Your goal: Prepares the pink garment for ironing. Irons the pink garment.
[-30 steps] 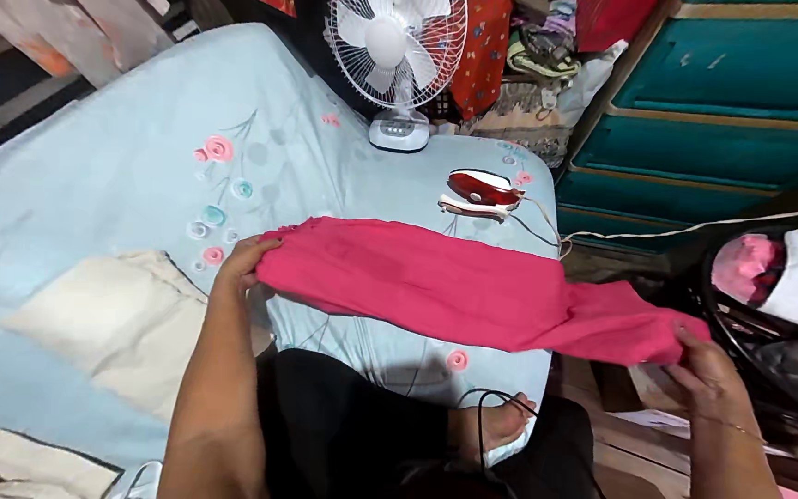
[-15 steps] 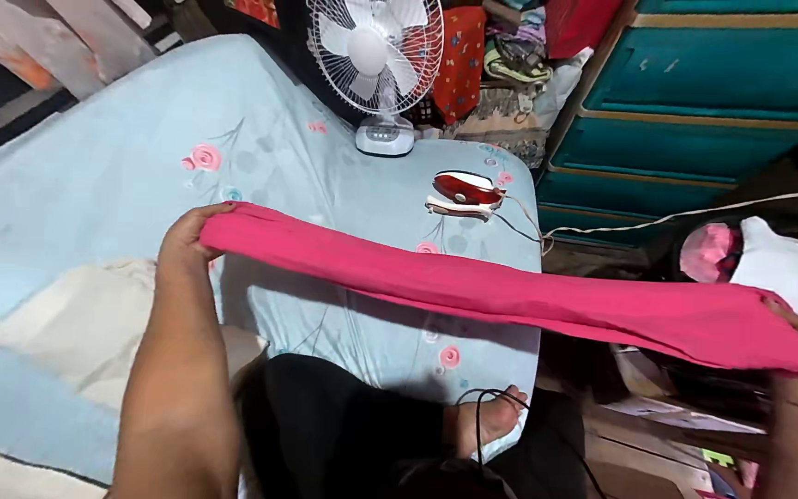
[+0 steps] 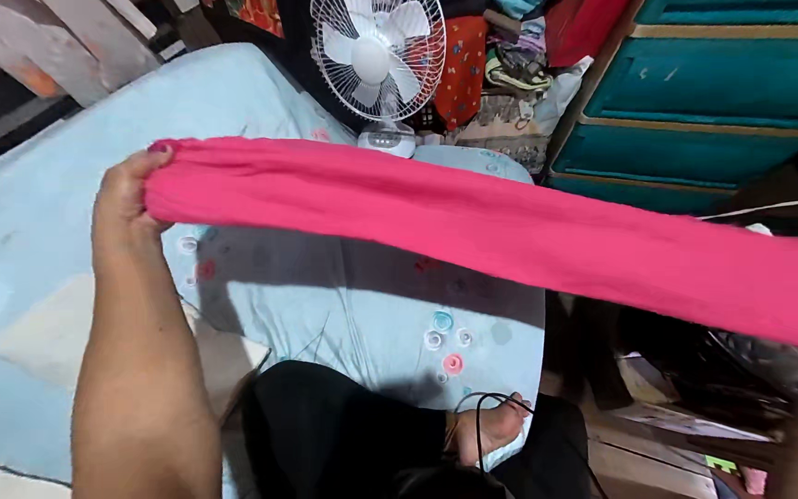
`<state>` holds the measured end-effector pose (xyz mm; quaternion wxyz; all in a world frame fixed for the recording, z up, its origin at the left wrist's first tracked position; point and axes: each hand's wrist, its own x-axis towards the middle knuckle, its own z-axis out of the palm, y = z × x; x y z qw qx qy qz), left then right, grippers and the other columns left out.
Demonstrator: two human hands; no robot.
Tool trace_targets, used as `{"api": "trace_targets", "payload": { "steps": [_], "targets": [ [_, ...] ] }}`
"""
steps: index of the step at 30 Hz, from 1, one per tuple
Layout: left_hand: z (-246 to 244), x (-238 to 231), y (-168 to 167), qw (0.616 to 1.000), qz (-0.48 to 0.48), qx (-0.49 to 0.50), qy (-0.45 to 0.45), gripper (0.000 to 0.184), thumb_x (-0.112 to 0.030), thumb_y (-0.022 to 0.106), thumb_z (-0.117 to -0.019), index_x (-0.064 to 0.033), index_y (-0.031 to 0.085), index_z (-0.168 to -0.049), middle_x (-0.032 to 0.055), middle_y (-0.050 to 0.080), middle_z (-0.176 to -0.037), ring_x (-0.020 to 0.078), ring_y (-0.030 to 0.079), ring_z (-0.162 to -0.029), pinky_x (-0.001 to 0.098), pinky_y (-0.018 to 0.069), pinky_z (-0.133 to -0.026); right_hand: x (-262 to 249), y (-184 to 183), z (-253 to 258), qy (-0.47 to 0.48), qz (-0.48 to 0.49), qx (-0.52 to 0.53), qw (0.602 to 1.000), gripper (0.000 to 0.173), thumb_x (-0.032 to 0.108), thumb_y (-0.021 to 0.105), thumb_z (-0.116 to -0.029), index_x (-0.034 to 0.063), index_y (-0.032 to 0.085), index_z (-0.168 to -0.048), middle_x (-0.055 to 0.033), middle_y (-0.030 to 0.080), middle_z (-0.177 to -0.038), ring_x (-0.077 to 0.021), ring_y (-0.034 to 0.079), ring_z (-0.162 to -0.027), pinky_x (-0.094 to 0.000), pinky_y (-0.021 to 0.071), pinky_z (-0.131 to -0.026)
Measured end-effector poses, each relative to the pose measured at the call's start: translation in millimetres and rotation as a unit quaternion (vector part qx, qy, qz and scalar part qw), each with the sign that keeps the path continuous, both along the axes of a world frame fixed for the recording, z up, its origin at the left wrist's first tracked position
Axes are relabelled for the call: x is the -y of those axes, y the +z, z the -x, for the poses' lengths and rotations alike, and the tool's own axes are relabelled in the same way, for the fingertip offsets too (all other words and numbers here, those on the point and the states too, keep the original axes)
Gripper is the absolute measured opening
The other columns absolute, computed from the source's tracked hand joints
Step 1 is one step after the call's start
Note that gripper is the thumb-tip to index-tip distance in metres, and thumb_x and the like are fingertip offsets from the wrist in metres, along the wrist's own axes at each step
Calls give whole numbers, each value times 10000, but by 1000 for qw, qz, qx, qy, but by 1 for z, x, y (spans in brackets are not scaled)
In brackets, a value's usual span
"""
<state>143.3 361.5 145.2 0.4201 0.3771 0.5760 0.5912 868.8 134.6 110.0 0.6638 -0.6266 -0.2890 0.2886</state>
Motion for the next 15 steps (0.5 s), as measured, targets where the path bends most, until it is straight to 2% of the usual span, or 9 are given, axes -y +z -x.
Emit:
{"api": "trace_targets", "payload": {
  "steps": [1,2,4,6,7,8,9,12,15],
  "targets": [
    [3,11,-13,999,23,-27,-3,201,-208,501,-1041,-194,597,-1217,-91,693,-969,-2,675,-828,211,574,-733,8,-18,-8,15,11,10,1000,255,171,349,-1115,81,512,-1289,104,687,-1058,72,649,-967,-141,540,-883],
    [5,21,-30,997,55,-62,-6,226,-205,498,-1047,-177,575,-1257,-84,672,-991,-5,660,-831,219,569,-739,15,-34,-7,3,40,18,999,233,171,349,-1116,90,490,-1282,138,659,-1009,113,629,-913,-109,530,-838],
    [9,39,-78,982,132,-135,-22,290,-171,505,-1045,-94,547,-1321,9,646,-1071,52,638,-869,301,561,-788,31,-73,-10,-33,143,48,988,282,200,383,-1111,59,467,-1340,106,612,-1018,132,590,-878,-92,503,-807],
    [12,54,-137,952,216,-209,-60,349,-137,546,-1053,7,536,-1371,193,635,-1201,231,631,-983,473,528,-889,50,-120,-20,-39,268,59,961,422,284,407,-1113,29,433,-1449,-13,592,-1189,63,575,-973,-169,494,-873],
    [10,61,-161,934,254,-238,-79,365,-122,569,-1052,52,540,-1372,283,617,-1256,348,625,-1073,563,494,-952,58,-142,-21,-49,313,46,947,455,309,433,-1106,31,443,-1465,-73,594,-1261,-13,583,-1025,-252,499,-911],
    [5,67,-179,918,283,-262,-91,364,-105,592,-1042,83,556,-1352,334,604,-1277,422,611,-1141,608,466,-998,65,-163,-21,-61,347,28,936,464,319,455,-1100,29,462,-1463,-126,596,-1290,-96,591,-1050,-340,500,-923],
    [0,72,-192,905,305,-281,-99,355,-92,608,-1031,95,575,-1331,351,600,-1287,453,597,-1192,620,447,-1036,70,-180,-20,-65,369,12,927,448,319,459,-1098,42,474,-1451,-134,600,-1262,-131,598,-1028,-378,509,-893],
    [-5,82,-204,891,323,-304,-93,324,-90,603,-1027,94,602,-1294,345,602,-1295,445,585,-1233,603,429,-1067,83,-204,-27,-56,378,-8,924,413,283,454,-1104,59,473,-1451,-117,615,-1189,-119,609,-956,-362,522,-836],
    [-2,85,-190,890,301,-326,-103,294,-89,608,-1032,104,619,-1252,353,617,-1255,453,600,-1203,616,433,-1053,89,-192,-35,-49,344,8,937,408,258,458,-1104,65,464,-1464,-80,622,-1175,-50,615,-932,-290,533,-826]
  ]
}}
